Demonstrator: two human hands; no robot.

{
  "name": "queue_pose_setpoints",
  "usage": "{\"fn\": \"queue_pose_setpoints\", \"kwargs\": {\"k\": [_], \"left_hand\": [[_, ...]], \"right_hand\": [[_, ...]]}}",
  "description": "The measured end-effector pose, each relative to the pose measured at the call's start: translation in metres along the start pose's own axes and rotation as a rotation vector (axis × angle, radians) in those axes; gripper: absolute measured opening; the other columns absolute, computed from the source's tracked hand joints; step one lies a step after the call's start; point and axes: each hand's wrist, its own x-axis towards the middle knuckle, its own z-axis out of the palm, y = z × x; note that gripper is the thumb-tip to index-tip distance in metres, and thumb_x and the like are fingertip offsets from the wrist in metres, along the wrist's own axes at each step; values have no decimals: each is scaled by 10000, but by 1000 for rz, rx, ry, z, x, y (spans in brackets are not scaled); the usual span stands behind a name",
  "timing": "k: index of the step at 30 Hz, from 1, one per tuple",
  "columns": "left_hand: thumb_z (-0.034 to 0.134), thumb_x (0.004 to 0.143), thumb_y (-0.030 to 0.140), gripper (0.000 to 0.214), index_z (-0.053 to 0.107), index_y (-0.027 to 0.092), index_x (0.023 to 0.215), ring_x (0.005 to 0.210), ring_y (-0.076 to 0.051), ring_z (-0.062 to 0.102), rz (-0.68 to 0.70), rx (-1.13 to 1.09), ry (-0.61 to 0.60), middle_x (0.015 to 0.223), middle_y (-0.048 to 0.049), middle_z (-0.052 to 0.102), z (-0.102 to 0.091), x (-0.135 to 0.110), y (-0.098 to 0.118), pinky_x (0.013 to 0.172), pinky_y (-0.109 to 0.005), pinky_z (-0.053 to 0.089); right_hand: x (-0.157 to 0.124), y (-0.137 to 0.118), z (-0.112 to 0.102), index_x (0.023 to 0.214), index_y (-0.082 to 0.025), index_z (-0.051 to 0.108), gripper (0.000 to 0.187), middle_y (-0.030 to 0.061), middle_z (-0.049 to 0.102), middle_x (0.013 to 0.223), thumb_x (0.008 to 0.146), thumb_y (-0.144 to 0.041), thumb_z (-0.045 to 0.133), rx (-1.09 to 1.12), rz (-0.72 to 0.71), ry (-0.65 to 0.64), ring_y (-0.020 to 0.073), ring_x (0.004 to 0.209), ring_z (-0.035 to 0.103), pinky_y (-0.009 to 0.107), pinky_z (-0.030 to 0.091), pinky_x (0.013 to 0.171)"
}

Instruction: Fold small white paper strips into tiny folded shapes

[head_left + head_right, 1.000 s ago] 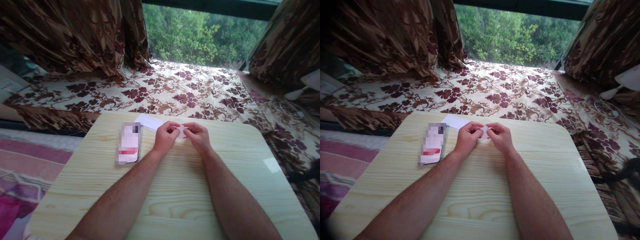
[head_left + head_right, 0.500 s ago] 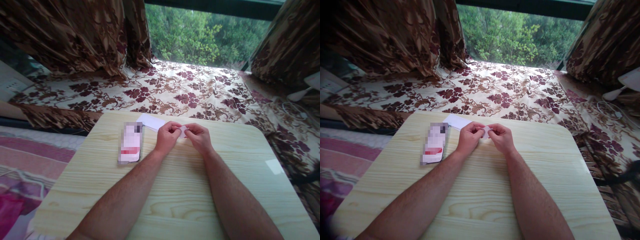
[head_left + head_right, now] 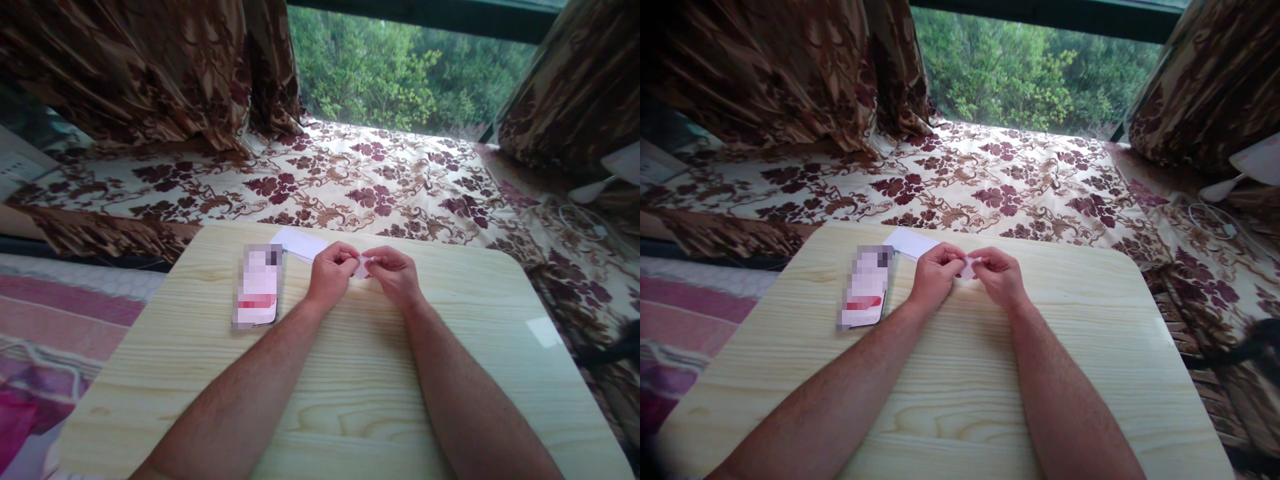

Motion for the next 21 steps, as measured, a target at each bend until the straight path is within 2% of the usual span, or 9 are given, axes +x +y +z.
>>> {"fn": "queue_pose_setpoints", "kwargs": {"k": [13, 21], "left_hand": [[611, 664, 120, 102, 648, 193, 723, 542, -90, 493, 7, -44, 5, 591, 51, 564, -1, 1, 2, 520, -208, 368], [597, 670, 112, 105, 654, 188, 714, 549, -96, 514, 14, -34, 14, 597, 43, 594, -1, 1, 2, 531, -212, 388]], "right_hand": [[0, 2, -3, 747, -214, 740, 48, -20, 691, 682, 700, -222, 741, 39, 12, 6, 122, 605, 626, 275, 608, 585], [0, 0, -4, 751, -211, 753, 47, -15, 700, 680, 707, -211, 736, 48, 2, 1, 117, 601, 629, 272, 605, 598]]}}
